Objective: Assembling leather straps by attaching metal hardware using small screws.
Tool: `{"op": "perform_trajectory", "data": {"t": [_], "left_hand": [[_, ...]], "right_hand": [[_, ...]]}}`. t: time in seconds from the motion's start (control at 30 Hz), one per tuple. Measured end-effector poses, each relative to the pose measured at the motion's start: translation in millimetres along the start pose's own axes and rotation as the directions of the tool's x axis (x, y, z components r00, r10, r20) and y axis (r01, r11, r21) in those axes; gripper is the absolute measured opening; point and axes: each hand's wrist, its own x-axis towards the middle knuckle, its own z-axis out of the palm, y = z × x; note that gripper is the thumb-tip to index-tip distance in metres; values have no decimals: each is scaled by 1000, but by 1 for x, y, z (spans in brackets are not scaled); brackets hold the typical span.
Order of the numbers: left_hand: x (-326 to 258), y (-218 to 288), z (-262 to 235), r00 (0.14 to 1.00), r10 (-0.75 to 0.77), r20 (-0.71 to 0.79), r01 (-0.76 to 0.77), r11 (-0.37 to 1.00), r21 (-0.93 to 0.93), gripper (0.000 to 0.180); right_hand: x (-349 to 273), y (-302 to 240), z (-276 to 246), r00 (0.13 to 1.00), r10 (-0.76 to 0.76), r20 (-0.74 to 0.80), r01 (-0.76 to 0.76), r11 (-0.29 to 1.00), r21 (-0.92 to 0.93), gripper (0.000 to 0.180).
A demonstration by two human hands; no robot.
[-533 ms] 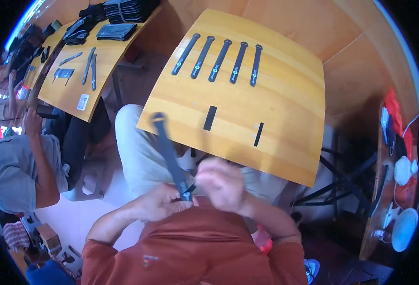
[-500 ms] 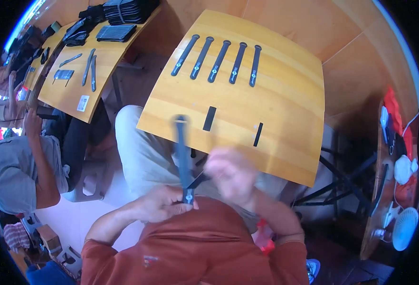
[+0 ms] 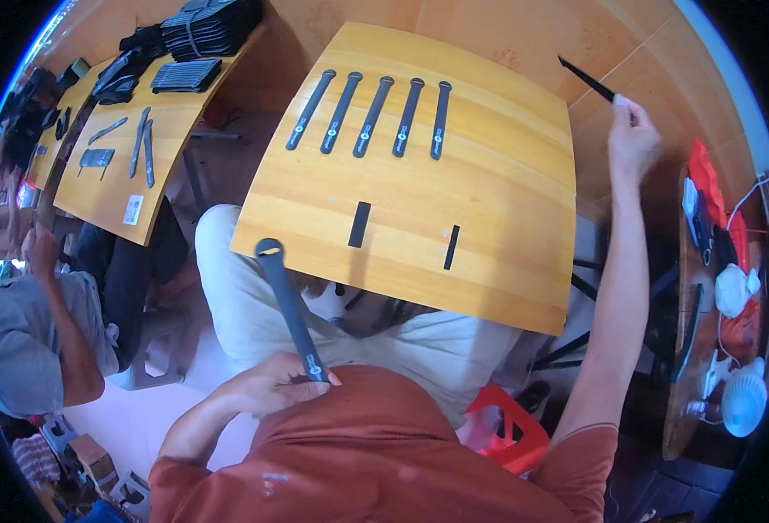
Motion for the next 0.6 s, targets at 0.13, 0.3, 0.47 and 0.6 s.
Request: {"op": "perform_trajectory", "data": {"t": [0.13,0.3,0.47,0.6], "left_hand": [[3,-2,8,993,-15,-114,-2,988,-154,20],[8,-11,12,980,-29,-196,-23,966,-257,19],[8,-21,12,972,-9,-235,-56,961,-269,18],[14,-23,17,962,-23,-271,-61,952,-299,17]], "right_hand": [[-62,8,33,944,-290,161,294,956,-5,18],[-145,-6,82,865,-201,460,281,953,-113,7],[-159,-18,93,832,-187,523,274,957,-93,11],[-166,-20,94,816,-216,537,280,959,-40,12]]}}
